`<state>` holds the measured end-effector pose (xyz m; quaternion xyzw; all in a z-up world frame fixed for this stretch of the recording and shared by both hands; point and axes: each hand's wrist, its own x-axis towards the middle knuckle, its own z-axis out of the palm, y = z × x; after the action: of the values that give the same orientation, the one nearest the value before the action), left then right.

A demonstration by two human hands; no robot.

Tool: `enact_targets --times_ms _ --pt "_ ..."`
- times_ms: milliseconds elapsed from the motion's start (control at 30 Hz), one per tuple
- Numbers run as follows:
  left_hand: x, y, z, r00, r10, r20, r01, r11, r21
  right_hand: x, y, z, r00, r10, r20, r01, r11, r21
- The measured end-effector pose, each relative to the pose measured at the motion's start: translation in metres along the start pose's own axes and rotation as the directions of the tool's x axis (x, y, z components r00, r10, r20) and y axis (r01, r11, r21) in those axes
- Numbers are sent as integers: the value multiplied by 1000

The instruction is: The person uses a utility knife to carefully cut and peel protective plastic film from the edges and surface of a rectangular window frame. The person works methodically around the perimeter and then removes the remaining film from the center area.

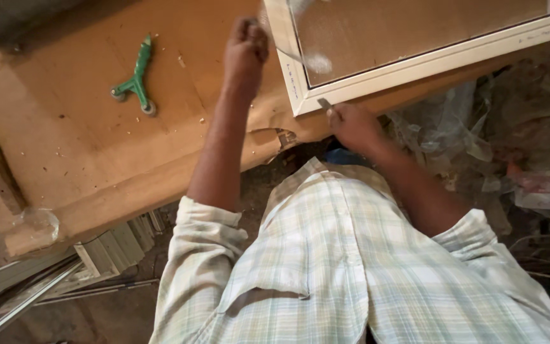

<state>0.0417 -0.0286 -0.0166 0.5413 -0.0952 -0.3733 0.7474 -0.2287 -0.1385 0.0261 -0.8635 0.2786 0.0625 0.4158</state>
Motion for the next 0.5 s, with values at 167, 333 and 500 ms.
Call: enact_targets --times_ms 167,333,500 --pt "-4 31 -101 923 378 -74 -380 925 -13 -15 -9 -7 997 74 16 -75 994 83" --pt "-88 115 -291 807 337 -485 -414 908 -59 -39 9 -21 994 107 -31 -98 972 211" --pt "-219 175 -349 223 264 -938 -556 825 100 -58 35 -28 986 159 -52 -152 980 128"
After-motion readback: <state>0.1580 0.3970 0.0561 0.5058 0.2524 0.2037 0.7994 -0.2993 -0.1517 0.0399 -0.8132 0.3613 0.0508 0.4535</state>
